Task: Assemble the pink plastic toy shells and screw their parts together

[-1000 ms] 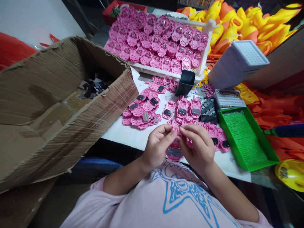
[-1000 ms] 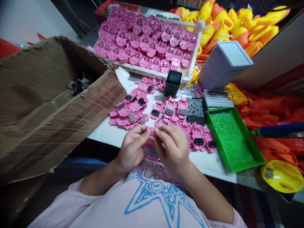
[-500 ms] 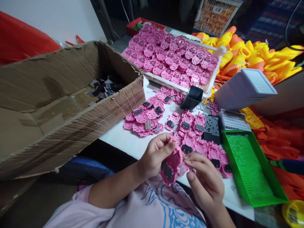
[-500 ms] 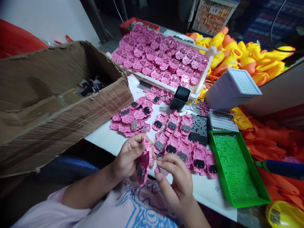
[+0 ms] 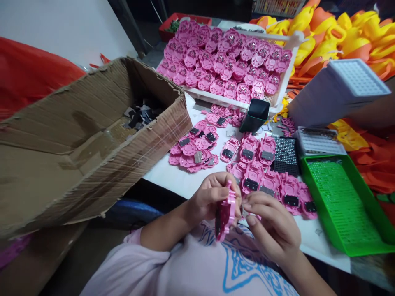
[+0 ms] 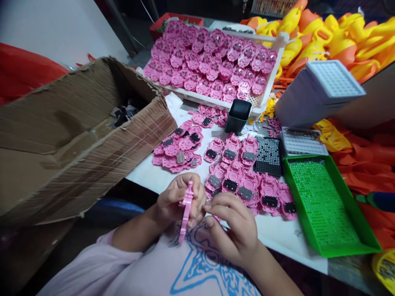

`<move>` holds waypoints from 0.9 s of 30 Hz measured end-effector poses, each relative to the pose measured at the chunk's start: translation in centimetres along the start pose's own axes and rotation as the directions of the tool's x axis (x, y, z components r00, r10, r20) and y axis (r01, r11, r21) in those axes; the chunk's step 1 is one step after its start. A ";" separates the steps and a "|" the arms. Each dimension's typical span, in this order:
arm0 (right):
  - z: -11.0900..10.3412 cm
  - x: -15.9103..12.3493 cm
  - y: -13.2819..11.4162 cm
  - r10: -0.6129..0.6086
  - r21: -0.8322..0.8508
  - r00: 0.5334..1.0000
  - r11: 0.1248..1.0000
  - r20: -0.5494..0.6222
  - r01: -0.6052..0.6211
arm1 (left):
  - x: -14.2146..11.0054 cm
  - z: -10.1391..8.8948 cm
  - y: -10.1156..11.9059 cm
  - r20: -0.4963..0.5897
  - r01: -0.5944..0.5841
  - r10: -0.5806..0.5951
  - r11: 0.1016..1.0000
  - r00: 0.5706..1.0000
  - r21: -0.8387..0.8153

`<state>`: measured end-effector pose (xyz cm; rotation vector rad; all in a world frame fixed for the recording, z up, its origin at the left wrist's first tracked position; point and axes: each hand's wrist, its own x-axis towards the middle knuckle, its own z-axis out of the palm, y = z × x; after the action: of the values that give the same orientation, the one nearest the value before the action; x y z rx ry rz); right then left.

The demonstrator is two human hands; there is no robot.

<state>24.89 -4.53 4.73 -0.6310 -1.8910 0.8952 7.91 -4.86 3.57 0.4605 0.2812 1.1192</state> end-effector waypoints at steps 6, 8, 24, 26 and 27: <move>-0.4 0.0 -0.2 0.011 0.008 1.000 1.000 -0.004 -0.011 | -0.1 0.4 -0.5 -0.057 -0.011 0.019 0.991 0.998 0.134; -0.4 0.2 -0.3 0.007 -0.002 1.000 1.000 -0.018 -0.007 | -0.1 0.6 -0.5 -0.057 -0.044 0.055 0.983 0.997 0.178; 0.6 0.6 0.1 -0.232 -0.539 0.957 0.791 0.172 0.289 | 1.9 0.7 0.4 -0.459 -0.031 0.278 0.879 0.844 0.476; 1.1 0.7 0.4 -0.182 -0.618 0.955 0.730 0.235 0.292 | 2.3 0.5 0.6 -0.477 -0.045 0.317 0.865 0.820 0.499; 1.2 0.8 0.6 -0.161 -0.647 0.956 0.707 0.246 0.286 | 2.5 0.4 0.6 -0.486 -0.048 0.332 0.860 0.809 0.508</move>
<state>23.46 -4.02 4.31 -0.7355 -2.4041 0.0569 8.61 -2.49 4.20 0.5958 1.0738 1.3819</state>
